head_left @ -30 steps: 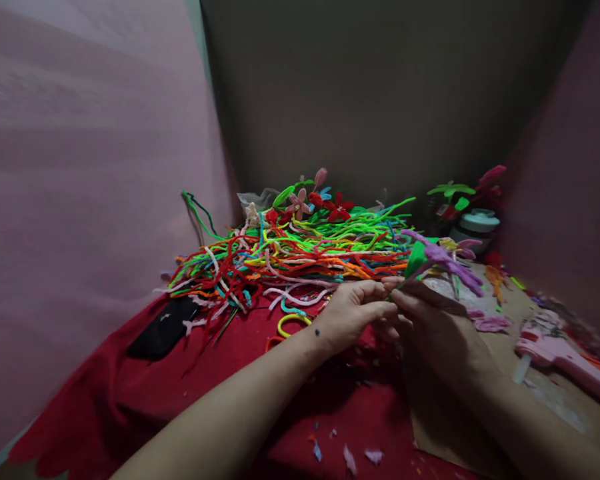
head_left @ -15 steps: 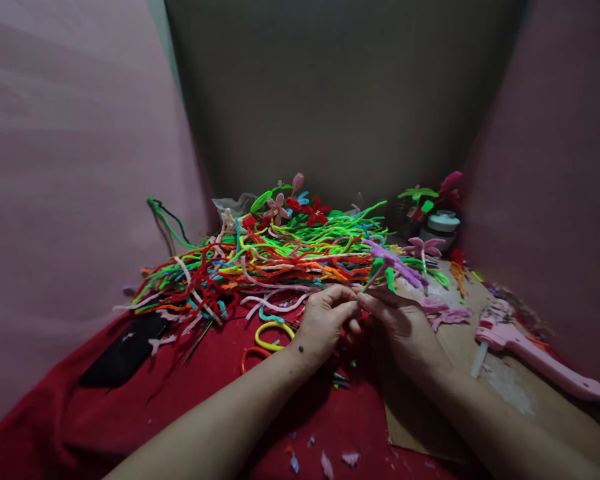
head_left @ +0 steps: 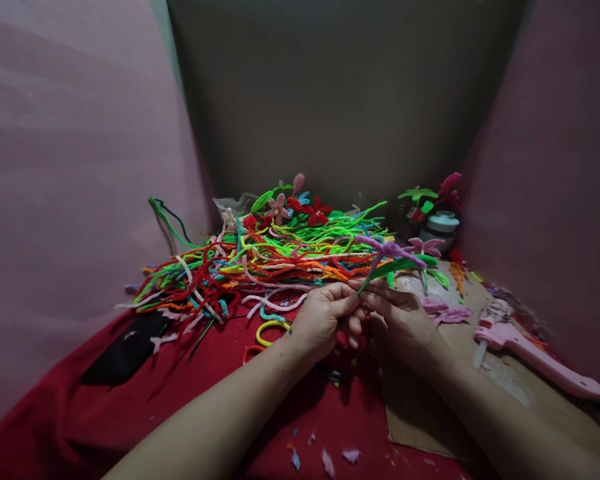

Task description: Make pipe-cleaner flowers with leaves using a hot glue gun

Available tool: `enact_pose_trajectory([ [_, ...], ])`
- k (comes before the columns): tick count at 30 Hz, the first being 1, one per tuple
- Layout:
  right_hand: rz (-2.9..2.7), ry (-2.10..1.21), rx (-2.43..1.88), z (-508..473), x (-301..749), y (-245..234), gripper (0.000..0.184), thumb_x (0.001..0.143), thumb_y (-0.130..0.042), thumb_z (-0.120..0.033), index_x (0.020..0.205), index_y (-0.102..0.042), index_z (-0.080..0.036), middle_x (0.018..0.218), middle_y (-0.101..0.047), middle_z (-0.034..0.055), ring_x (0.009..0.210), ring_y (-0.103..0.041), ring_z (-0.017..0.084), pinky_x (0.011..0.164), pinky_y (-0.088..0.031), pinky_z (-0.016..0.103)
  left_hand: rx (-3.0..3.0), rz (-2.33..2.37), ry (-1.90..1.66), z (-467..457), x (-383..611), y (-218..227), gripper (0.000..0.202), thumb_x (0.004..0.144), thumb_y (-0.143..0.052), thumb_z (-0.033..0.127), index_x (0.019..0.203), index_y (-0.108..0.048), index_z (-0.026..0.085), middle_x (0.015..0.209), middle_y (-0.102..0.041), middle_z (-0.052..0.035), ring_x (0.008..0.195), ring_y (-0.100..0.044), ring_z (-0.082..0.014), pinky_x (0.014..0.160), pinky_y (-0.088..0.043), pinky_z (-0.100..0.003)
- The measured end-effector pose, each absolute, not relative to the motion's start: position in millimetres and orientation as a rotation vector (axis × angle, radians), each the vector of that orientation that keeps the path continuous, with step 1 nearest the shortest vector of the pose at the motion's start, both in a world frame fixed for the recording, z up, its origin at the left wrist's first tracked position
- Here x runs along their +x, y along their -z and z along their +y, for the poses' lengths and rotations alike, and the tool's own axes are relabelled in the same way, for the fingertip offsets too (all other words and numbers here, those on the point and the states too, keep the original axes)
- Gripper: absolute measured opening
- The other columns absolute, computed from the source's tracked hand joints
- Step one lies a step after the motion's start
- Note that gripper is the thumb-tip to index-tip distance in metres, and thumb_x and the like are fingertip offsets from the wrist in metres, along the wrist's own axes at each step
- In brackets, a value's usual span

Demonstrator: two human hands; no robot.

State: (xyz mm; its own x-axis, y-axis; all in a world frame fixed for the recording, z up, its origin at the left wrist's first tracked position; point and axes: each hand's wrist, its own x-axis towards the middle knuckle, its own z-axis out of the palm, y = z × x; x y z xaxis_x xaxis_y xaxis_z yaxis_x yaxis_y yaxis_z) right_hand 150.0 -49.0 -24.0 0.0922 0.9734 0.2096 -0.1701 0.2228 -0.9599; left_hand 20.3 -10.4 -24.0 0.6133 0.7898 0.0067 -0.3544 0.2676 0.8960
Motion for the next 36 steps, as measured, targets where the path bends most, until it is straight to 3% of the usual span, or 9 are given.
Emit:
enact_pose_trajectory([
  [4,-1.185,-1.168,-0.956,-50.1,152.0,16.0,0.022,0.071,-0.067,-0.037,0.086,-0.072,-0.022,0.066,-0.067,0.0011,0.065,-0.061,0.019,0.064,-0.047,0.031,1.016,0.448,-0.727,-5.7,17.1,24.7,0.022,0.074,-0.066,0.032,0.074,-0.056,0.012,0.049,-0.056,0.0022,0.032,-0.048,-0.0070,0.032,-0.044,-0.018],
  [9,-1.182,-1.274,-0.900,-49.1,151.3,16.0,0.026,0.078,-0.059,-0.039,0.094,-0.069,-0.021,0.064,-0.065,0.0006,0.054,-0.057,0.015,0.055,-0.044,0.029,1.001,0.441,-0.710,-4.8,16.1,23.3,0.021,0.073,-0.067,0.028,0.077,-0.056,0.011,0.060,-0.062,-0.0005,0.038,-0.053,-0.0081,0.035,-0.047,-0.020],
  [18,-1.146,-1.297,-0.907,-45.5,155.9,23.0,0.033,0.076,-0.063,-0.031,0.105,-0.068,-0.019,0.067,-0.067,0.0026,0.068,-0.063,0.020,0.070,-0.047,0.035,1.031,0.384,-0.620,-4.7,14.3,24.0,0.026,0.076,-0.062,0.036,0.069,-0.055,0.012,0.044,-0.053,0.0037,0.027,-0.042,-0.0060,0.028,-0.038,-0.017],
  [23,-1.038,-1.383,-0.726,-43.6,158.6,28.2,0.025,0.068,-0.067,-0.020,0.092,-0.072,-0.023,0.083,-0.071,0.0031,0.076,-0.064,0.019,0.079,-0.046,0.036,0.967,0.323,-0.538,-9.2,14.4,22.5,0.026,0.076,-0.062,0.035,0.065,-0.051,0.014,0.038,-0.046,0.0065,0.023,-0.036,-0.0055,0.025,-0.031,-0.016],
  [27,-0.997,-1.363,-0.735,-45.5,155.9,23.3,0.027,0.066,-0.068,-0.021,0.093,-0.071,-0.022,0.077,-0.071,0.0034,0.071,-0.065,0.021,0.071,-0.048,0.036,1.062,0.346,-0.548,-11.8,14.9,18.2,0.028,0.079,-0.057,0.037,0.063,-0.052,0.014,0.039,-0.047,0.0050,0.024,-0.037,-0.0063,0.026,-0.030,-0.017],
  [31,-0.958,-1.367,-0.749,-44.3,153.0,23.7,0.028,0.070,-0.067,-0.025,0.097,-0.069,-0.022,0.066,-0.068,0.0020,0.057,-0.062,0.019,0.056,-0.047,0.033,1.417,0.571,-0.753,-16.4,17.4,14.6,0.021,0.081,-0.054,0.032,0.070,-0.057,0.014,0.056,-0.058,0.0010,0.039,-0.051,-0.0080,0.041,-0.041,-0.019],
  [33,-0.957,-1.314,-0.761,-43.2,152.3,26.1,0.022,0.071,-0.067,-0.024,0.092,-0.071,-0.020,0.073,-0.070,0.0039,0.063,-0.063,0.020,0.058,-0.047,0.032,1.691,0.721,-0.946,-19.6,18.5,17.2,0.009,0.078,-0.057,0.025,0.080,-0.061,0.017,0.071,-0.064,-0.0010,0.057,-0.059,-0.0116,0.056,-0.047,-0.022],
  [36,-1.016,-1.232,-0.809,-43.7,151.2,28.6,0.017,0.073,-0.067,-0.026,0.088,-0.072,-0.019,0.085,-0.071,0.0054,0.079,-0.063,0.022,0.070,-0.047,0.032,2.034,0.839,-1.170,-21.6,18.8,24.7,0.012,0.081,-0.053,0.020,0.085,-0.064,0.020,0.085,-0.067,-0.0038,0.079,-0.062,-0.0157,0.076,-0.045,-0.025],
])
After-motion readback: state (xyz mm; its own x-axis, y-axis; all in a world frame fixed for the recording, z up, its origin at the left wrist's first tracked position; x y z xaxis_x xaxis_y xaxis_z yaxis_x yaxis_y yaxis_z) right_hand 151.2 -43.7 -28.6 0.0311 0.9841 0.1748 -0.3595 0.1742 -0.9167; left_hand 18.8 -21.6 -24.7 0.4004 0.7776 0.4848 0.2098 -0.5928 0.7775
